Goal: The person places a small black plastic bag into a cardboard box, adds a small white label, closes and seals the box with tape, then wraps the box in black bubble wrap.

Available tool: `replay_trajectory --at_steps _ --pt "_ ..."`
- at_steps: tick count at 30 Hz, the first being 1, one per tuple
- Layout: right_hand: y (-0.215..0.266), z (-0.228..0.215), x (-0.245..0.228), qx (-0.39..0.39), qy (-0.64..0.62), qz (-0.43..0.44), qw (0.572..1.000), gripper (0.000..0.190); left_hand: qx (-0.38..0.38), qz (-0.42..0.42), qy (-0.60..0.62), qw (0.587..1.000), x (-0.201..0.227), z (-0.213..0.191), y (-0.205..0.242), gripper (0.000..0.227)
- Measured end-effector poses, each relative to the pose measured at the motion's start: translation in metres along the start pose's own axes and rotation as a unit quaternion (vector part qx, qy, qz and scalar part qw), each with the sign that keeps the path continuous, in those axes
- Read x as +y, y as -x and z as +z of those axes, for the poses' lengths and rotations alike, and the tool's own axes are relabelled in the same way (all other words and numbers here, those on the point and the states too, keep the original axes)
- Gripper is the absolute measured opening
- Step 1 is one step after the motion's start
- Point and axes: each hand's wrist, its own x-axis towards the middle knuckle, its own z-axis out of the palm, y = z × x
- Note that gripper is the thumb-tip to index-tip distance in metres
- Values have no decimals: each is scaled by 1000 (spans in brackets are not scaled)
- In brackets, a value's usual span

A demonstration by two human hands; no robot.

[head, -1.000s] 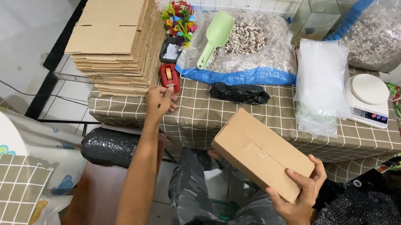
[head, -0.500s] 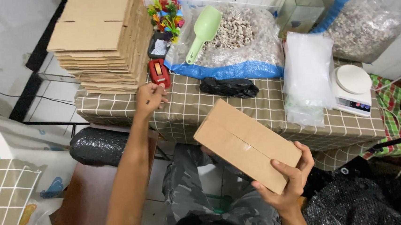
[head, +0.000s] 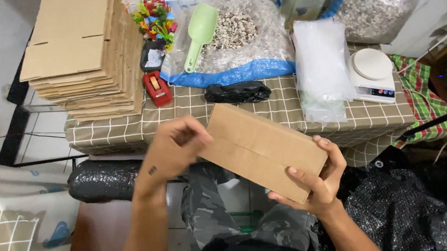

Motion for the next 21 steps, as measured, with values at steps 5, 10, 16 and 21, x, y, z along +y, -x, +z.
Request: replay_trajectory --at_steps 5,10,16,21 --pt "-5 0 5 -2 19 -28 999 64 -23 -34 -84 996 13 45 3 8" --pt "-10 -4 4 -17 22 -38 999 66 -23 16 -102 994 16 61 1 15" --pt "-8 5 9 41 -25 -67 997 59 21 8 -43 999 6 67 3 12" --pt "-8 6 9 30 -19 -60 998 62 18 11 -58 998 12 67 4 38"
